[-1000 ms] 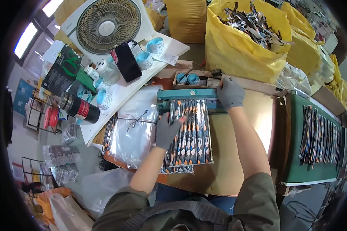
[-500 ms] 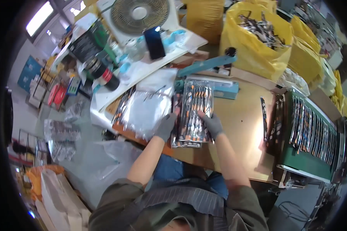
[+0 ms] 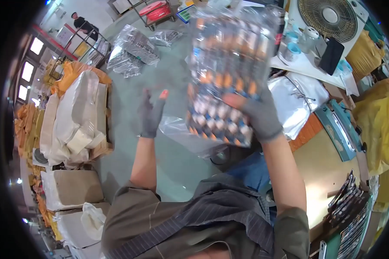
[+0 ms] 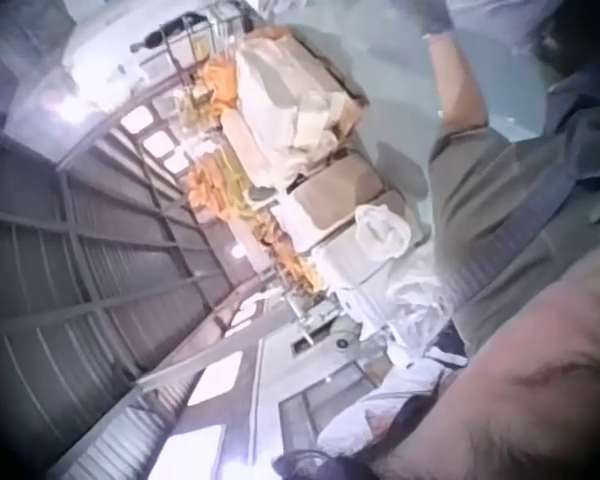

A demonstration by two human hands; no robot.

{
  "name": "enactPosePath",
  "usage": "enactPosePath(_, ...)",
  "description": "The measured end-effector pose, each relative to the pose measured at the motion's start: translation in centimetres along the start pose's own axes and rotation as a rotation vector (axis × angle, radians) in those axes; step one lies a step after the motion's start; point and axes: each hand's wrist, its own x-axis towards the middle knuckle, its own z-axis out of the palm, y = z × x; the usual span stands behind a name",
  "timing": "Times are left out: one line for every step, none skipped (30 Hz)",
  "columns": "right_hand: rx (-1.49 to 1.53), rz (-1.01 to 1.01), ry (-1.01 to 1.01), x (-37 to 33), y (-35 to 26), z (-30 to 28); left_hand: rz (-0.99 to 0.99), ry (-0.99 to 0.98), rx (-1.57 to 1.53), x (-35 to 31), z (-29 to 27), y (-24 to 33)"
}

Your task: Bundling long thin items into plastic bags and sealing them using a heat sealer.

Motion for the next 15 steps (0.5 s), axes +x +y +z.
enactPosePath(-0.092,-0.034,-0.017,1.7,0.6,2.3,0.213,0.304,0.528,0.8,-2.5,-4.4)
enactPosePath(-0.186,-0.084,-0.032,3.6,1.9,4.1,-0.11,0.019,0.728,0.9,-3.7,-7.4)
enactPosePath(-0.281,-0.208,-0.119,4.8,3.8,5.0,-0.444,-0.27,0.891,0.7,-4.8,-10.8)
enactPosePath(-0.367,-0.34,-0.214,5.8,6.5,5.6,-0.443,-0.326,0.844,-0.7,-4.9,-15.5)
enactPosePath(-0.572,-0.449,-0.267,6.4,11.1,3.8,-0.375,-0.383,0.839,-2.1,-3.9,-16.5)
enactPosePath(-0.785,-0.548,-0.296,6.5,14.5,2.0,-0.294,-0.213,0.739,-4.1,-2.7,-14.2)
enactPosePath(-0.975,-0.442,-0.484,6.0,13.5,3.3,-0.41,-0.226,0.651,-4.4,-3.7,-15.1)
enactPosePath(-1.169,-0.32,-0.67,5.0,12.4,4.0,-0.53,-0.246,0.553,-4.9,-4.4,-15.8)
enactPosePath(-1.424,-0.226,-0.808,4.2,15.2,3.6,-0.532,-0.238,0.547,-5.7,-4.2,-15.5)
enactPosePath(-1.686,-0.107,-0.933,3.5,18.3,3.0,-0.469,-0.221,0.495,-6.2,-3.9,-14.9)
enactPosePath(-1.684,-0.119,-0.939,3.3,20.0,2.9,-0.41,-0.188,0.46,-6.3,-4.3,-14.8)
enactPosePath(-1.501,-0.093,-0.745,2.9,20.8,2.6,-0.41,-0.177,0.456,-6.2,-4.7,-15.8)
enactPosePath(-1.311,-0.062,-0.555,2.6,21.3,1.9,-0.291,-0.205,0.44,-6.1,-5.2,-17.7)
enactPosePath(-0.721,0.585,-0.467,3.7,17.7,1.4,-0.182,-0.239,0.425,-6.7,-5.6,-18.9)
enactPosePath(-1.219,-0.102,-0.852,4.9,18.9,-5.5,-0.172,-0.266,0.409,-6.5,-5.1,-18.6)
